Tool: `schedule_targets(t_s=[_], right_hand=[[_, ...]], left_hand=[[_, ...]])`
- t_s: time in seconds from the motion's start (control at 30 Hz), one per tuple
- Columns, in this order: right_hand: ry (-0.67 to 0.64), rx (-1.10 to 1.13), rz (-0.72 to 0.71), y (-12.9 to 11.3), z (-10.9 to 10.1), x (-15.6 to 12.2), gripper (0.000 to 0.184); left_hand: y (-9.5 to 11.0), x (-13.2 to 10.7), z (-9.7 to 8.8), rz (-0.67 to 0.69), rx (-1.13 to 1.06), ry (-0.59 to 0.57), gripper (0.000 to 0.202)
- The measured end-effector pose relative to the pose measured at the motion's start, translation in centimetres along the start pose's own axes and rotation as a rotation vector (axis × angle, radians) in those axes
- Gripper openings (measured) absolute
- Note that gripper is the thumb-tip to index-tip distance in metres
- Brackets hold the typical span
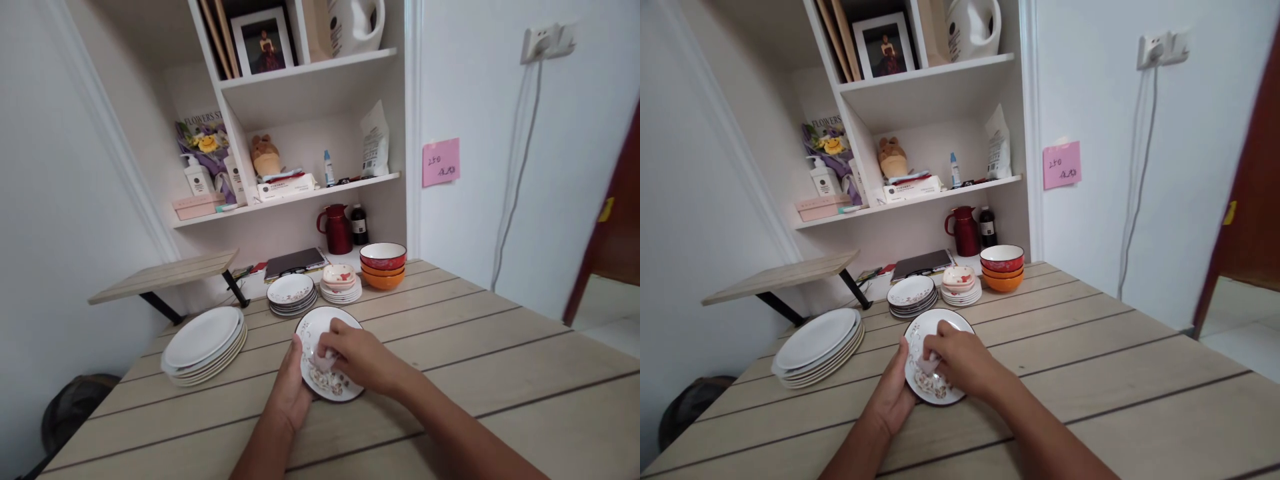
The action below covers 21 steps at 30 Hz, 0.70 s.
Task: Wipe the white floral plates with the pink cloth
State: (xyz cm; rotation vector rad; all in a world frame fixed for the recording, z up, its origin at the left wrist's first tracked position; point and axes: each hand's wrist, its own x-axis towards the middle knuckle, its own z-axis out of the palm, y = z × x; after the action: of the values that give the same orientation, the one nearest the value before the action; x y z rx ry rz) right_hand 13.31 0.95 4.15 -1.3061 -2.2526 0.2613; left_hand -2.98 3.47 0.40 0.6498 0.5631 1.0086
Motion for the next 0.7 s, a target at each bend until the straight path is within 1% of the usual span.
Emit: schedule_targets(t_s=[0.07, 0.17, 0.27, 0.37, 0.43, 0.57, 0.63, 0.7], right_hand=[[0.053, -0.010, -0.007, -0.9, 0.6, 0.5, 0.031], [0.160, -0.023, 0.051, -1.2, 0.8, 1.4, 0.033], [0.247, -0.050, 0.144, -0.3, 0.1, 1.9, 0.031], [0.281, -0.107, 0.226, 1.1, -0.9, 1.6, 0.030], [0.256, -0.148, 0.273, 1.8, -1.4, 1.1, 0.028], [0.095, -0.211, 0.310, 2.4, -1.8, 0.1, 0.022], [0.006, -0.243, 0.279, 2.3, -1.8, -0.4, 0.021], [-0.086, -0.246, 0.207, 2.0, -1.7, -1.0, 0.022]], left_hand=[[-0.1, 0.1, -0.1, -0.011, 0.007, 0.006, 0.061], [-0.2, 0.2, -0.1, 0.004, 0.021, -0.014, 0.061], [-0.3, 0.1, 0.0, 0.017, 0.038, -0.041, 0.059], [-0.2, -0.1, 0.2, 0.020, 0.045, -0.033, 0.061], [-0.1, -0.2, 0.3, 0.025, 0.043, -0.021, 0.063], [0.0, -0.2, 0.2, 0.026, 0.037, 0.027, 0.062], [0.0, -0.2, 0.1, 0.036, 0.030, 0.042, 0.061], [0.0, -0.1, 0.0, 0.050, 0.022, 0.047, 0.060]])
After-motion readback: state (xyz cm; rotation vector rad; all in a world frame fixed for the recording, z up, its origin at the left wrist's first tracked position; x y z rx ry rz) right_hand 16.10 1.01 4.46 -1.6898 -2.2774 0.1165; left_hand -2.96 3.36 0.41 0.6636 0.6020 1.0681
